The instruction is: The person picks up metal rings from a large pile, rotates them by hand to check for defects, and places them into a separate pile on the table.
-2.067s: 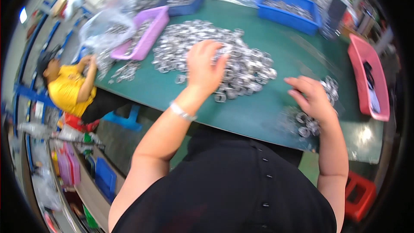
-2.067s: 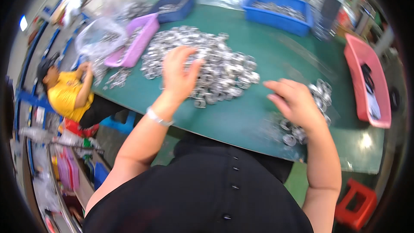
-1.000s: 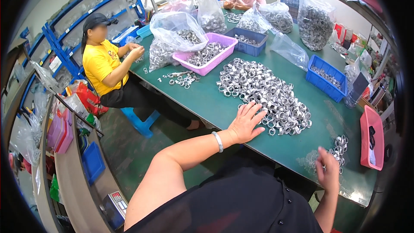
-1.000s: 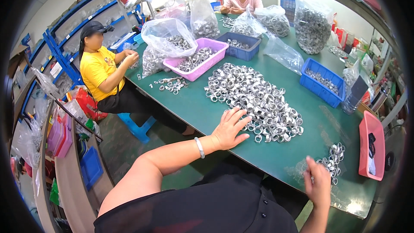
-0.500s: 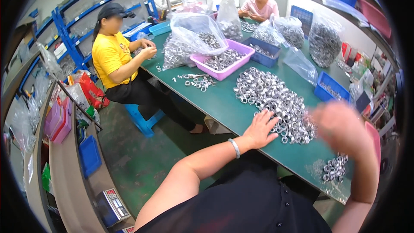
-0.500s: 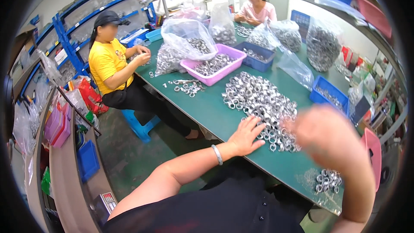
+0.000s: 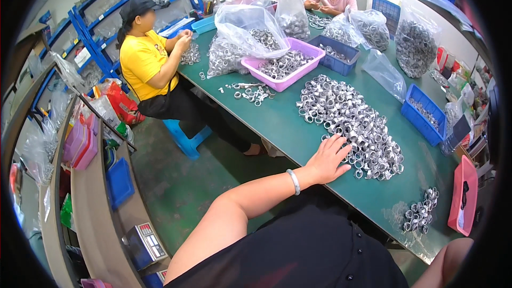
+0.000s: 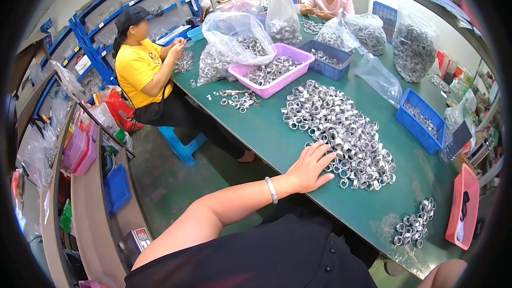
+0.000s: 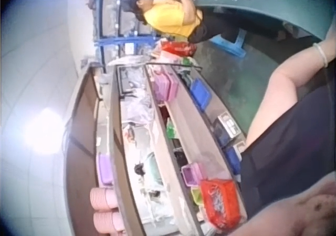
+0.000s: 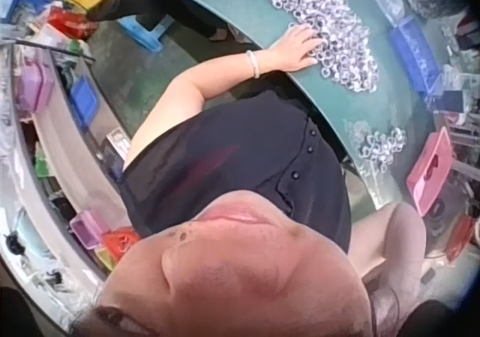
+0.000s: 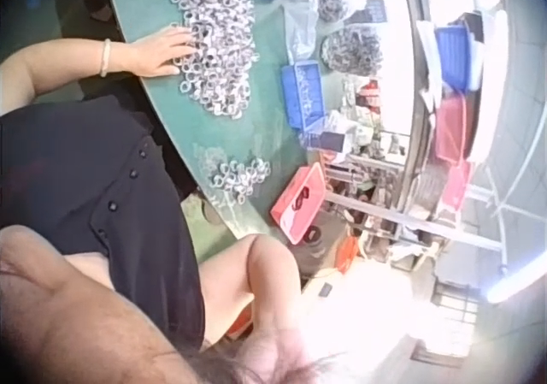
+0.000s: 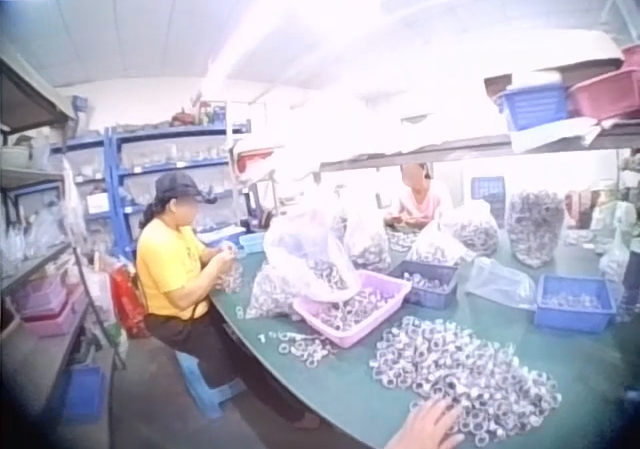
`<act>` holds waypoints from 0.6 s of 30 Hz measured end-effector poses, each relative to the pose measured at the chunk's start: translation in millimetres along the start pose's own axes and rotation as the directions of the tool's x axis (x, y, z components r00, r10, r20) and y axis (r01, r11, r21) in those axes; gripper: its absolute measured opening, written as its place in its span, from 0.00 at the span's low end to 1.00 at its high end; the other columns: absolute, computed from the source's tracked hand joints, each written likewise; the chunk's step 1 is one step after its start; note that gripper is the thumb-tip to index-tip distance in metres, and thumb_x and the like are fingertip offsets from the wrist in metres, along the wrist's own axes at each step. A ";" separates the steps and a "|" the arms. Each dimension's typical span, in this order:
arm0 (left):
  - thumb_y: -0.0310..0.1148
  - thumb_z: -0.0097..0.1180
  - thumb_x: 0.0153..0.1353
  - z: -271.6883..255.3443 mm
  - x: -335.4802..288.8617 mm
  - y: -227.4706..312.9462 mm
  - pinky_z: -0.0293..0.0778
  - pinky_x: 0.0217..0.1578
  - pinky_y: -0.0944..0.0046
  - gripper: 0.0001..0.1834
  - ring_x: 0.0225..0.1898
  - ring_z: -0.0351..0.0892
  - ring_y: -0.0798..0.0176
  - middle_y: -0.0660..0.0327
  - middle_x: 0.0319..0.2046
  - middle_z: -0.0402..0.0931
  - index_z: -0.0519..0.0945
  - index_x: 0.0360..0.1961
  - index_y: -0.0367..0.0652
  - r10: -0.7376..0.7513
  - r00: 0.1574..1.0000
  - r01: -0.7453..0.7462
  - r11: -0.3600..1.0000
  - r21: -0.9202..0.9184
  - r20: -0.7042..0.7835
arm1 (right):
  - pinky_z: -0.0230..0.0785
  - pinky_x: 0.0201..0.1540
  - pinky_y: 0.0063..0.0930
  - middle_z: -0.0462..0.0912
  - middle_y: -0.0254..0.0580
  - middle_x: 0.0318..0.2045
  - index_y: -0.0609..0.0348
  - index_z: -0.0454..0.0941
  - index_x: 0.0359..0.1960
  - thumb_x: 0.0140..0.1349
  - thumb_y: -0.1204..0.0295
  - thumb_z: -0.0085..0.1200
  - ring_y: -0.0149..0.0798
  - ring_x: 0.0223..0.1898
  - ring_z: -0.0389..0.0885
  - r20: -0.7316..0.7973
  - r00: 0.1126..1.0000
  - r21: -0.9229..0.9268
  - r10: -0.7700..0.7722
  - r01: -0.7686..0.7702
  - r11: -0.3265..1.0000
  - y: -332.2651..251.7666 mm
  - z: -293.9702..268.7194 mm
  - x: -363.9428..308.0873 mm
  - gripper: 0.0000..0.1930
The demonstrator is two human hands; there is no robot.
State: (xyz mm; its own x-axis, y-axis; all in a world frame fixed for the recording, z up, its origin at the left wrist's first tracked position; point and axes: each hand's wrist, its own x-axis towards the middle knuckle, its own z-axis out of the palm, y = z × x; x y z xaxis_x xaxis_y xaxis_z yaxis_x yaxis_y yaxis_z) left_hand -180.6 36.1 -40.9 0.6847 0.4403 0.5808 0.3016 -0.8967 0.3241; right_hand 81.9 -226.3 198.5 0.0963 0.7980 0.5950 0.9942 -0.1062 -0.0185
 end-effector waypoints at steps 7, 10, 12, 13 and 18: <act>0.42 0.57 0.54 5.3 0.3 -1.6 0.54 0.60 0.46 0.30 0.61 0.55 0.42 0.46 0.57 0.60 0.67 0.56 0.40 0.028 1.000 -0.028 0.999 -0.021 0.014 | 0.70 0.37 0.35 0.79 0.52 0.33 0.71 0.76 0.36 0.44 0.69 0.54 0.43 0.34 0.78 0.034 0.986 0.094 0.161 -0.163 0.982 34.6 24.3 -42.3 0.18; 0.39 0.58 0.54 2.5 1.8 -2.3 0.58 0.58 0.48 0.29 0.60 0.59 0.43 0.48 0.55 0.63 0.67 0.55 0.40 0.043 0.999 -0.043 0.999 -0.014 -0.003 | 0.70 0.37 0.34 0.79 0.51 0.33 0.70 0.76 0.36 0.45 0.69 0.54 0.43 0.34 0.78 -0.007 0.983 0.115 0.185 -0.183 0.976 43.9 23.4 -47.4 0.18; 0.37 0.58 0.54 0.6 1.5 -2.2 0.58 0.58 0.48 0.28 0.59 0.59 0.43 0.50 0.55 0.64 0.68 0.55 0.41 0.037 0.999 -0.037 0.999 -0.030 0.005 | 0.70 0.37 0.34 0.79 0.51 0.33 0.70 0.76 0.37 0.45 0.69 0.54 0.42 0.34 0.78 -0.027 0.980 0.123 0.199 -0.194 0.973 47.6 21.3 -53.4 0.18; 0.37 0.58 0.54 0.7 2.5 -4.0 0.58 0.58 0.48 0.28 0.59 0.59 0.43 0.50 0.55 0.64 0.68 0.55 0.41 0.054 0.999 -0.054 0.998 -0.027 0.001 | 0.70 0.37 0.34 0.79 0.51 0.33 0.70 0.76 0.37 0.45 0.69 0.54 0.42 0.34 0.78 -0.044 0.979 0.128 0.200 -0.193 0.973 49.6 19.1 -55.0 0.18; 0.34 0.59 0.53 -9.5 4.8 -2.7 0.58 0.58 0.48 0.27 0.58 0.61 0.44 0.51 0.55 0.65 0.69 0.54 0.41 0.087 0.995 -0.089 0.994 -0.067 -0.041 | 0.70 0.38 0.33 0.79 0.51 0.33 0.70 0.76 0.37 0.46 0.69 0.53 0.42 0.34 0.78 -0.100 0.965 0.137 0.241 -0.226 0.964 57.7 9.4 -74.5 0.18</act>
State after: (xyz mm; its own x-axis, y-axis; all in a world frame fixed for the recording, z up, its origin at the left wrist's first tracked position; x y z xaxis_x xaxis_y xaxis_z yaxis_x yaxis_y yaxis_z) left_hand -184.4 41.1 -31.9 0.6806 0.3624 0.6368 0.1941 -0.9272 0.3203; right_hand 132.6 -286.3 145.5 0.3274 0.6857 0.6501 0.9436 -0.2015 -0.2626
